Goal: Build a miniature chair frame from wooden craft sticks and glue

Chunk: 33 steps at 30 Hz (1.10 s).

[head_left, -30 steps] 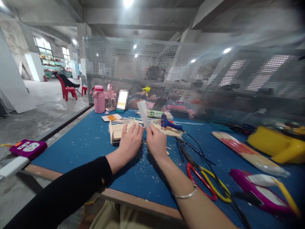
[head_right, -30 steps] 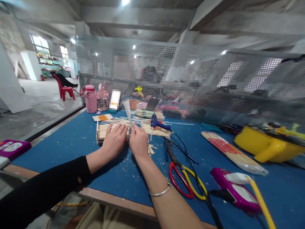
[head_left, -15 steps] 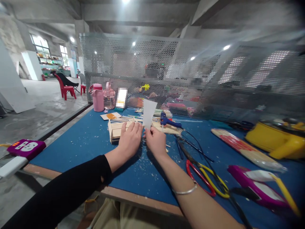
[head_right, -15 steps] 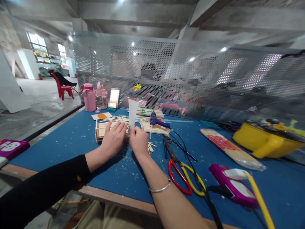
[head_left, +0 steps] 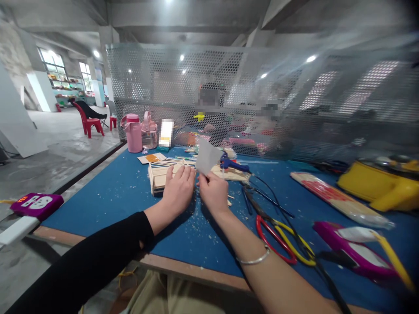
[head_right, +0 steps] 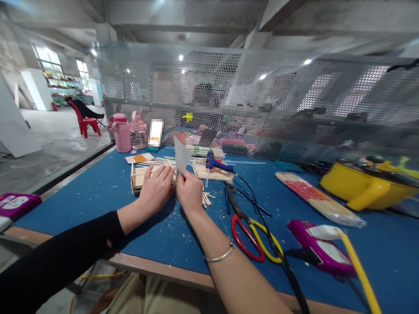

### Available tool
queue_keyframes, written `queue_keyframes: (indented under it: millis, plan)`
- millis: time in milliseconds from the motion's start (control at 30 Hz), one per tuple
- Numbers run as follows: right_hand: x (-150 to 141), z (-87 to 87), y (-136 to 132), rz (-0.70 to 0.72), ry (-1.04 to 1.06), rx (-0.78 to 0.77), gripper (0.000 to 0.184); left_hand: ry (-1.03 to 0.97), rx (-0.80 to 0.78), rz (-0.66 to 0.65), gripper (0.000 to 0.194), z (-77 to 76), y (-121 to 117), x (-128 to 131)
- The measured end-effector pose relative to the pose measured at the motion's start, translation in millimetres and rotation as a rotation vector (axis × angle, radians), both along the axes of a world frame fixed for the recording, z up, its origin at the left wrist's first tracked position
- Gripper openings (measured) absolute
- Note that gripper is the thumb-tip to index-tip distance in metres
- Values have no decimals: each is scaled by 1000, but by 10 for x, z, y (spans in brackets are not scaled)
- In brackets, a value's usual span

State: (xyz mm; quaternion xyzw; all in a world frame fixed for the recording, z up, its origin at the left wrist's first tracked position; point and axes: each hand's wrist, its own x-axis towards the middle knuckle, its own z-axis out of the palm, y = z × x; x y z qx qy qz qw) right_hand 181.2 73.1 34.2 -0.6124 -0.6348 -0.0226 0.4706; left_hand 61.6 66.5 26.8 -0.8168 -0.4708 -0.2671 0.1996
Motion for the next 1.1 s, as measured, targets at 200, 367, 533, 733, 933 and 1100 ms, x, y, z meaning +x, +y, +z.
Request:
queue_keyframes:
  millis: [200,367,533,733,933,1100]
  plan:
    - [31,-22,28,-64,-16,-4,34,-21,26,-10,41,-26,13,0]
    - [27,27,97,-46,-69,-99,29,-19,22,-3,41,-32,14,-2]
    - [104,76,139,65,-146,-40,27,-12,14,-9,41,-22,-1,-6]
    - [119,-38,81,39,-173,-66,28,-8,0,-4,43,-16,-3,-5]
    - [131,-102,202,67,-195,126,32,2,-2,-4,44,-13,4,-9]
    - [188,-114,275,62,-203,101,30,15,-6,-2,44,-17,7,-9]
